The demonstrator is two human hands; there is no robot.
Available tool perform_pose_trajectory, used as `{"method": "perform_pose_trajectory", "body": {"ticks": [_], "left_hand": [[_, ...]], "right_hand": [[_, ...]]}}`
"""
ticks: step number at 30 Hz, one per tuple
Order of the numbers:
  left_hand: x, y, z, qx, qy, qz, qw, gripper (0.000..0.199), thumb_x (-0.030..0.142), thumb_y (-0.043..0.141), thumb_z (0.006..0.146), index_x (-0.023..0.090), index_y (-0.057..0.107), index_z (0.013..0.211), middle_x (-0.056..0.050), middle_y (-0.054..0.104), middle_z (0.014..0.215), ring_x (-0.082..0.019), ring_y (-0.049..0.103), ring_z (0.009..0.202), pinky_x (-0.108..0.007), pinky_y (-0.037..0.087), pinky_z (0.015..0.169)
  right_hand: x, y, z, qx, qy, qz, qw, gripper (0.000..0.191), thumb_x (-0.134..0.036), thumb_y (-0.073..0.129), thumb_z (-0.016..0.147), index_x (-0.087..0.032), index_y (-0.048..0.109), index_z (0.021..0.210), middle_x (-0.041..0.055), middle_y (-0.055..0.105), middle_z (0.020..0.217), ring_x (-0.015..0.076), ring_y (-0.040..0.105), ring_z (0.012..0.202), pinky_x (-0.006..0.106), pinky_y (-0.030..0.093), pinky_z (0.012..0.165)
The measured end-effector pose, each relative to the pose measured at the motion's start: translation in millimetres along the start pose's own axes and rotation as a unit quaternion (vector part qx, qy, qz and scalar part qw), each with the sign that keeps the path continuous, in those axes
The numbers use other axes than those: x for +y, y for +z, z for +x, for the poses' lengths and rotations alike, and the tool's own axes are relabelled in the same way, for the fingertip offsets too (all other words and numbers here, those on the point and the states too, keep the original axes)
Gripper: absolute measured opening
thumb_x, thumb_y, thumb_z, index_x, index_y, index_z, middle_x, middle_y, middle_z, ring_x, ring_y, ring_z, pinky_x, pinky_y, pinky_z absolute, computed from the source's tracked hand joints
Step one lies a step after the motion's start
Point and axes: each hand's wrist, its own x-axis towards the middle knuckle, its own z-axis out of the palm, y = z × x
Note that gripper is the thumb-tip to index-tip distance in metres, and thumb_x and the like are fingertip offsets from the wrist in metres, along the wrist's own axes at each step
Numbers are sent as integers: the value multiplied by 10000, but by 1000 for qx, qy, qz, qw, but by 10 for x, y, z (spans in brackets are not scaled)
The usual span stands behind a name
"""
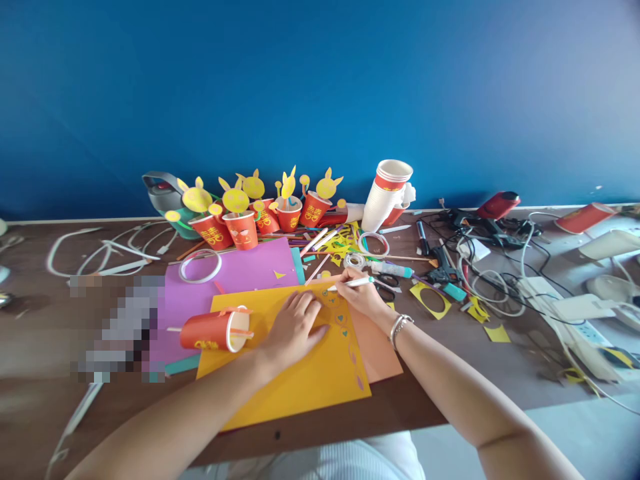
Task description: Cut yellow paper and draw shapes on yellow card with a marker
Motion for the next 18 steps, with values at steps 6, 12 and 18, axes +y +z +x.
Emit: {"method": "perform_pose_trajectory", "body": {"ticks": [6, 12, 18], "left_hand": [[4, -11, 5, 0, 3, 3, 1000, 260, 252, 660, 767, 166, 561, 993, -102, 571, 1032, -266, 549, 975, -429, 479, 884], [7, -8, 5, 6, -1, -9, 1000, 250, 258, 652, 770, 185, 561, 991, -95, 571, 1035, -265, 552, 979, -436, 480, 879], [1, -7, 8, 4, 0, -8, 1000, 265, 254, 653, 769, 185, 554, 1004, -93, 569, 1037, -266, 551, 986, -434, 481, 885]], "right_hand": [[-14, 6, 4, 2, -13, 0, 1000, 207, -283, 530, 748, -193, 425, 593, -29, 487, 556, 114, 429, 532, 235, 325, 511], [-37, 3, 3, 14, 12, 41, 999, 171, -282, 538, 760, -185, 488, 629, -10, 542, 589, 131, 483, 559, 240, 350, 522], [3, 4, -1, -18, -3, 44, 999, 180, -280, 546, 767, -188, 473, 631, -12, 547, 597, 129, 492, 560, 241, 359, 525]]}}
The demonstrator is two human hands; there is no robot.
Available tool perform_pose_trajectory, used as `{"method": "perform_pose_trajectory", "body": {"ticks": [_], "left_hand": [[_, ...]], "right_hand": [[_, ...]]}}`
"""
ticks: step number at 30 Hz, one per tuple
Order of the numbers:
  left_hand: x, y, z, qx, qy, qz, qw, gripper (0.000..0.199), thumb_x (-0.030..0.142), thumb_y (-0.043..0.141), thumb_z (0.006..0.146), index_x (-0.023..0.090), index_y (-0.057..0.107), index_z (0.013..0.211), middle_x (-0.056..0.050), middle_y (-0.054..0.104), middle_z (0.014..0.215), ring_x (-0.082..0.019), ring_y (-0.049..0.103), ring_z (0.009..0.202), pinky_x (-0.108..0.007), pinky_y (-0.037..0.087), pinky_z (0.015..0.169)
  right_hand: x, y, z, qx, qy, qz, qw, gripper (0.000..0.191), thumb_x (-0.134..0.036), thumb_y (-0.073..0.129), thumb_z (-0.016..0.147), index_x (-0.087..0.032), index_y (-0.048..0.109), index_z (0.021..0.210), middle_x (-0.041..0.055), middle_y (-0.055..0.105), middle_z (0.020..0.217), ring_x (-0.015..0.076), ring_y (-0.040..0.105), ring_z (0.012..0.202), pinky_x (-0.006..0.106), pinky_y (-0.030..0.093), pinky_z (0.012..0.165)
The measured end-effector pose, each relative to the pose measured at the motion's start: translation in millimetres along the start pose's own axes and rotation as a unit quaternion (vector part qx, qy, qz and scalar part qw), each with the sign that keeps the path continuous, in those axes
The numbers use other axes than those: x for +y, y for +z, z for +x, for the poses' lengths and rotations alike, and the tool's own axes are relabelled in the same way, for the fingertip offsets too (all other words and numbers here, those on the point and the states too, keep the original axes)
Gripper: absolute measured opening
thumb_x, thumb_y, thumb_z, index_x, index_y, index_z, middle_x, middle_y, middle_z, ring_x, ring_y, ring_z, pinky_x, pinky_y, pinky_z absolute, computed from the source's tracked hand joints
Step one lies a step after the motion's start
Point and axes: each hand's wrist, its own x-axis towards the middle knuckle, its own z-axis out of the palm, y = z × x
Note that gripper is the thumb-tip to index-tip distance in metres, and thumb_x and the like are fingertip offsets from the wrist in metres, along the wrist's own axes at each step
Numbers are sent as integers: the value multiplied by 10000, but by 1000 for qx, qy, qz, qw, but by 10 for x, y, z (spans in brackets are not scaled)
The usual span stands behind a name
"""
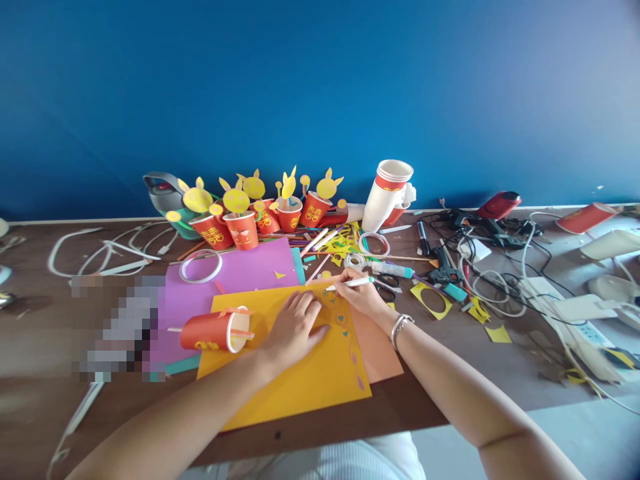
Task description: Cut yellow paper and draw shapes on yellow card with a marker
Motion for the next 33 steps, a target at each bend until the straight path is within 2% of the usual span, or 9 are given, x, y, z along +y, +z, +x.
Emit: {"method": "perform_pose_trajectory", "body": {"ticks": [8, 15, 26, 33], "left_hand": [[1, 6, -3, 1, -1, 1, 1000, 262, 249, 659, 764, 186, 550, 993, -92, 564, 1033, -269, 549, 978, -440, 481, 875], [0, 9, 4, 0, 2, 7, 1000, 262, 247, 661, 765, 174, 552, 992, -96, 567, 1029, -267, 551, 979, -430, 481, 881], [-5, 10, -9, 7, 0, -4, 1000, 242, 253, 642, 773, 188, 554, 990, -97, 568, 1027, -275, 553, 982, -448, 484, 872], [-2, 7, -3, 8, -1, -8, 1000, 250, 246, 646, 768, 203, 555, 997, -86, 569, 1025, -268, 560, 984, -446, 483, 877]], "right_hand": [[-20, 3, 4, 3, -21, -30, 999, 204, -287, 549, 767, -189, 454, 615, -22, 496, 583, 118, 439, 550, 237, 333, 517], [-22, 1, 1, 2, 6, 6, 1000, 168, -296, 548, 768, -187, 488, 655, -11, 542, 600, 132, 486, 559, 240, 351, 519], [-38, 1, -7, -17, -17, -26, 999, 190, -275, 555, 765, -189, 464, 622, -21, 508, 584, 116, 437, 550, 233, 332, 510], [-17, -1, -2, -11, -8, -1, 1000, 186, -317, 558, 786, -189, 504, 663, -4, 557, 622, 132, 491, 575, 243, 368, 534]]}}
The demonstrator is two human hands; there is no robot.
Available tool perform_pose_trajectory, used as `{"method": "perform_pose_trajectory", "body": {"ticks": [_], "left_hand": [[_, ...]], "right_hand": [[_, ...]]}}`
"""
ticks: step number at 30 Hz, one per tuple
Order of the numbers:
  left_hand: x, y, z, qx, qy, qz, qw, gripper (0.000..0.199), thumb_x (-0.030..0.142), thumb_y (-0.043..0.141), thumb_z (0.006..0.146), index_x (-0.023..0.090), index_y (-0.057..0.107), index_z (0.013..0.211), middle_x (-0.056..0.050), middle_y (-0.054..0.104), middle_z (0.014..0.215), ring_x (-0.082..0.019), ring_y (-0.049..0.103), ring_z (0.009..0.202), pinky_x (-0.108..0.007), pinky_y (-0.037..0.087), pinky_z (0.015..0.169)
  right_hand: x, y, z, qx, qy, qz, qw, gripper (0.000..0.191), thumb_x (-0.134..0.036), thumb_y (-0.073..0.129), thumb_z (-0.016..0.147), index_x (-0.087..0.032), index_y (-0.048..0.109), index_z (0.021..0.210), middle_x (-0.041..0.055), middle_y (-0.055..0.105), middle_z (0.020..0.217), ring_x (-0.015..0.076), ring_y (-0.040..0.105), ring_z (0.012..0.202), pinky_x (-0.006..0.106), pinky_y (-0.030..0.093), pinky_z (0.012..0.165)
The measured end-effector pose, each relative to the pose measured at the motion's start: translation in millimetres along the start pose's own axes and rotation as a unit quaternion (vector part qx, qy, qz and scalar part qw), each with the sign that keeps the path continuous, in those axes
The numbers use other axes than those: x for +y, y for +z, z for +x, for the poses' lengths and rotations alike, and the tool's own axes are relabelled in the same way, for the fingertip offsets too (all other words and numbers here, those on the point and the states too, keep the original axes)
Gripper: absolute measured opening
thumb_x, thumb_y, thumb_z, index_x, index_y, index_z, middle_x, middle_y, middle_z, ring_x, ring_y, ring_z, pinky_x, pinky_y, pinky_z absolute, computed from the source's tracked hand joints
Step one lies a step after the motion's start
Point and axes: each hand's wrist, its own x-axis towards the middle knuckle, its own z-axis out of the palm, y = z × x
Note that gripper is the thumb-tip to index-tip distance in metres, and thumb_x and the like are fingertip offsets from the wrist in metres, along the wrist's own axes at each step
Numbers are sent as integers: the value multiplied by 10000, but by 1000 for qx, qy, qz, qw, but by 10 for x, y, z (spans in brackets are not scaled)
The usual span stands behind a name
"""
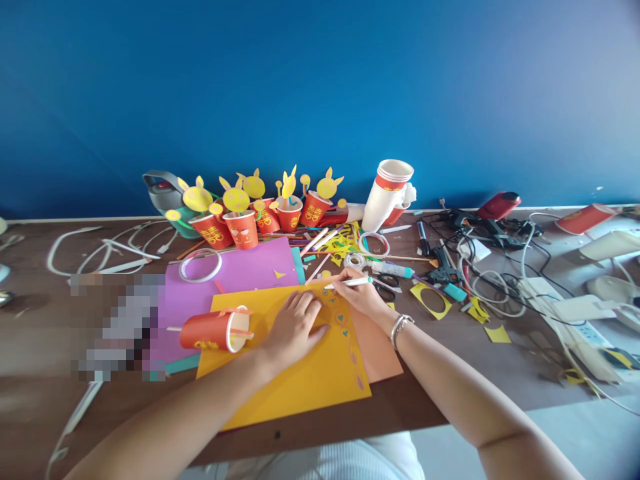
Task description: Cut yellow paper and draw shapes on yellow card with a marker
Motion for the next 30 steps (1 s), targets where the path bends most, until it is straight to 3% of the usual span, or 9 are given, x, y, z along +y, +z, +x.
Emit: {"method": "perform_pose_trajectory", "body": {"ticks": [9, 15, 22, 30], "left_hand": [[10, -9, 3, 2, 1, -1, 1000, 248, 238, 647, 766, 201, 556, 994, -91, 571, 1027, -272, 560, 982, -448, 485, 869], [14, -8, 2, 0, -1, 3, 1000, 247, 242, 650, 767, 202, 560, 993, -89, 571, 1024, -271, 560, 991, -444, 485, 877], [-9, 13, -9, -4, 3, 5, 1000, 257, 262, 642, 780, 190, 553, 1010, -95, 564, 1059, -268, 548, 994, -445, 476, 892], [-19, -6, -12, -8, 9, 6, 1000, 248, 265, 625, 804, 186, 546, 1026, -89, 563, 1065, -257, 540, 990, -434, 471, 896]], "right_hand": [[-31, 3, -8, -10, -6, -21, 1000, 185, -272, 545, 753, -192, 451, 616, -26, 489, 578, 114, 421, 551, 227, 329, 506], [-8, 5, -8, -21, -4, 3, 1000, 187, -332, 575, 788, -187, 529, 679, -4, 568, 635, 133, 503, 595, 242, 380, 544], [-12, -45, 24, 68, 87, 160, 981, 305, -479, 612, 777, -204, 497, 712, 2, 592, 632, 139, 520, 567, 249, 382, 521], [2, -114, 50, 148, 144, 220, 953, 372, -487, 634, 727, -203, 425, 609, 1, 531, 572, 118, 441, 503, 230, 293, 434]]}}
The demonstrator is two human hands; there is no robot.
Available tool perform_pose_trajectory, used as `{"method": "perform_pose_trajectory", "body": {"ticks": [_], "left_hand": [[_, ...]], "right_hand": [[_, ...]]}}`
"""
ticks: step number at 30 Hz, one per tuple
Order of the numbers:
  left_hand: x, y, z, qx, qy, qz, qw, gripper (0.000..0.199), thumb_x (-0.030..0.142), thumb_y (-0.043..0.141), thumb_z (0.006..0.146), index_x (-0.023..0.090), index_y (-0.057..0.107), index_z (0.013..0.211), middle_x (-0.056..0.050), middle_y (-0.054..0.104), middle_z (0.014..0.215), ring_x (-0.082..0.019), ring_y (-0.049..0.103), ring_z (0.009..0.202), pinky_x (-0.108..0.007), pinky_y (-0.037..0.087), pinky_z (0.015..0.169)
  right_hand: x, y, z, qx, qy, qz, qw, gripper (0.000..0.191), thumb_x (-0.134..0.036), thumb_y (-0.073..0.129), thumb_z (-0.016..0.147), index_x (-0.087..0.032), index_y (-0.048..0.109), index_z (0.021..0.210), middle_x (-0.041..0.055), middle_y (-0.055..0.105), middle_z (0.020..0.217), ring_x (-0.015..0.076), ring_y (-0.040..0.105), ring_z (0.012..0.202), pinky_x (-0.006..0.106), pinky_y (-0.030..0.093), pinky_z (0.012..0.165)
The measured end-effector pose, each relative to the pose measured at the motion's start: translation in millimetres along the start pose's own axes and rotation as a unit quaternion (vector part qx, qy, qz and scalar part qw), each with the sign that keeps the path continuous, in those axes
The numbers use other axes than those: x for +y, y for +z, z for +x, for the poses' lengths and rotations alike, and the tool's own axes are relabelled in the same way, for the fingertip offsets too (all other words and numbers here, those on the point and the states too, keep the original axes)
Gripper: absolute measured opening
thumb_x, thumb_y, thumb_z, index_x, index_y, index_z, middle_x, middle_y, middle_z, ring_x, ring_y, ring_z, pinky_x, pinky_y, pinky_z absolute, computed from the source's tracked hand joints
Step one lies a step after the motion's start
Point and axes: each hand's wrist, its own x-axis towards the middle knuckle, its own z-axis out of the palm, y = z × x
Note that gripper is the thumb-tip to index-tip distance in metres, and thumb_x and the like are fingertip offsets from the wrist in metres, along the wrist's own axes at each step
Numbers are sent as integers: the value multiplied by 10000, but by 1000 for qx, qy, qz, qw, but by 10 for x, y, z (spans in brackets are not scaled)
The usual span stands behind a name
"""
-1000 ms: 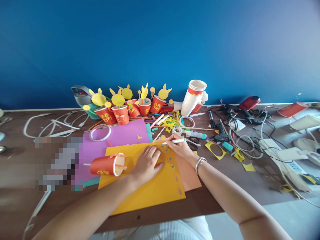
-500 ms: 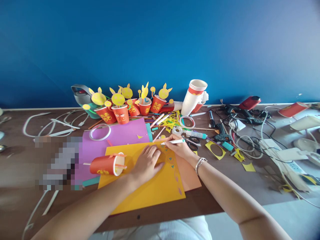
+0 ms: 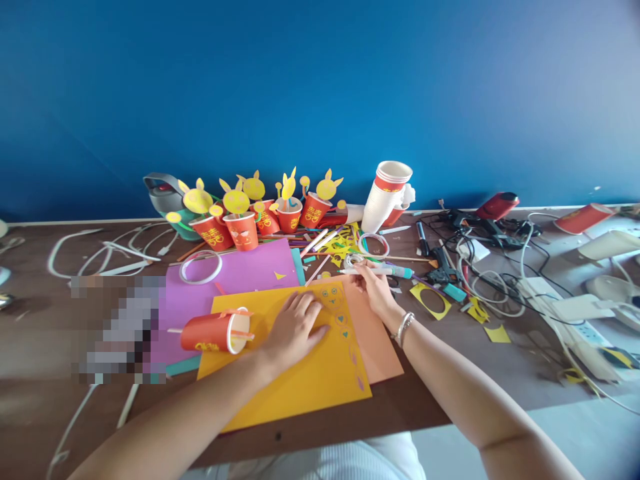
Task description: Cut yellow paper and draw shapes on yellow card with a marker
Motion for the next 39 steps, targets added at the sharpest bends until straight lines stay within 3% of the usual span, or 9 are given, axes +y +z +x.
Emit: {"method": "perform_pose_trajectory", "body": {"ticks": [6, 14, 22, 28, 33, 39], "left_hand": [[-2, 10, 0, -2, 0, 4, 1000, 234, 277, 622, 808, 175, 542, 1003, -95, 569, 1049, -264, 535, 1016, -431, 462, 907], [1, -1, 10, 8, 7, 22, 1000, 238, 275, 642, 790, 180, 540, 982, -91, 572, 1031, -263, 547, 967, -431, 471, 876], [11, 9, 8, 0, 4, 21, 1000, 244, 274, 643, 788, 171, 537, 982, -94, 566, 1033, -266, 539, 992, -430, 463, 896], [3, 11, 9, 5, 1, 13, 1000, 241, 267, 643, 785, 186, 537, 985, -88, 564, 1043, -261, 547, 975, -428, 471, 875], [1, -5, 8, 1, 3, 13, 1000, 241, 270, 644, 787, 180, 539, 984, -89, 568, 1037, -261, 546, 975, -429, 472, 876], [-2, 5, 1, 4, 2, 10, 1000, 243, 272, 644, 786, 182, 539, 985, -95, 567, 1049, -265, 541, 1000, -433, 465, 893]], "right_hand": [[-22, 1, -17, -9, 4, 12, 1000, 307, -435, 637, 710, -196, 455, 641, -6, 536, 569, 110, 445, 508, 214, 293, 436], [10, 36, -94, -128, -52, -101, 985, 182, -325, 610, 750, -191, 516, 671, 5, 600, 638, 146, 541, 607, 248, 400, 559], [48, 50, -74, -117, -72, -128, 982, 170, -288, 577, 745, -187, 494, 636, 0, 575, 604, 141, 525, 577, 249, 391, 542], [-8, 50, -45, -89, -31, -50, 994, 232, -364, 594, 739, -195, 465, 645, -16, 544, 548, 120, 465, 514, 234, 329, 488], [-62, 30, -22, -62, -27, -46, 997, 272, -399, 584, 745, -197, 458, 614, -20, 526, 528, 106, 416, 481, 237, 309, 474], [-19, 43, -57, -52, -64, -80, 993, 177, -297, 557, 724, -195, 458, 618, -26, 520, 540, 115, 445, 508, 235, 325, 491]]}}
